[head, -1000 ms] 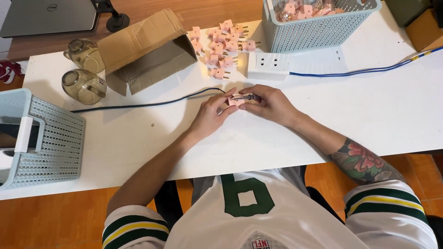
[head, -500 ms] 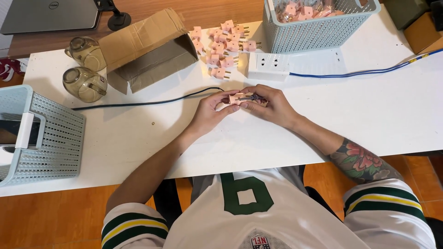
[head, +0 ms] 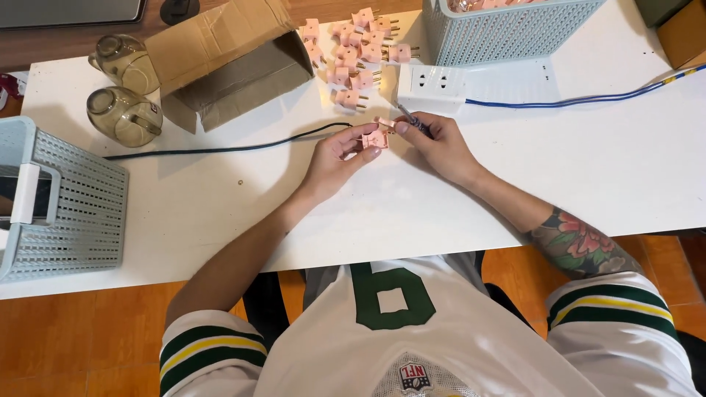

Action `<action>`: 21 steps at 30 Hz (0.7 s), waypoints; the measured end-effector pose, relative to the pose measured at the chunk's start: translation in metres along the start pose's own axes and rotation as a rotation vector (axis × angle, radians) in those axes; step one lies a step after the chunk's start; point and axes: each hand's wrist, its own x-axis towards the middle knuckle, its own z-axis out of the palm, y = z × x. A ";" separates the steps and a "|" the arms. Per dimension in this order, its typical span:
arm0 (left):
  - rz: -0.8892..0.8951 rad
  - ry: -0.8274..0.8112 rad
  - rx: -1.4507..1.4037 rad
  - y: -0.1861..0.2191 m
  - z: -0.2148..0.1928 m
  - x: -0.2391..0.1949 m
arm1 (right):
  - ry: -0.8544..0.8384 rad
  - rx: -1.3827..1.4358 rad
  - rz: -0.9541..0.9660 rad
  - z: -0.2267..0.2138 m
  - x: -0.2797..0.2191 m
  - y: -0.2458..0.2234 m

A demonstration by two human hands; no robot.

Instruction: The person uses a screwdriver to tighten screws on small pink electrical plugs. They pick up plugs from a pile on the table, secure the internal components, and place the finished plugs back on the table.

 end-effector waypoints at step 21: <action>0.247 0.016 1.026 -0.001 -0.009 0.025 | -0.136 0.526 0.436 -0.010 0.001 0.002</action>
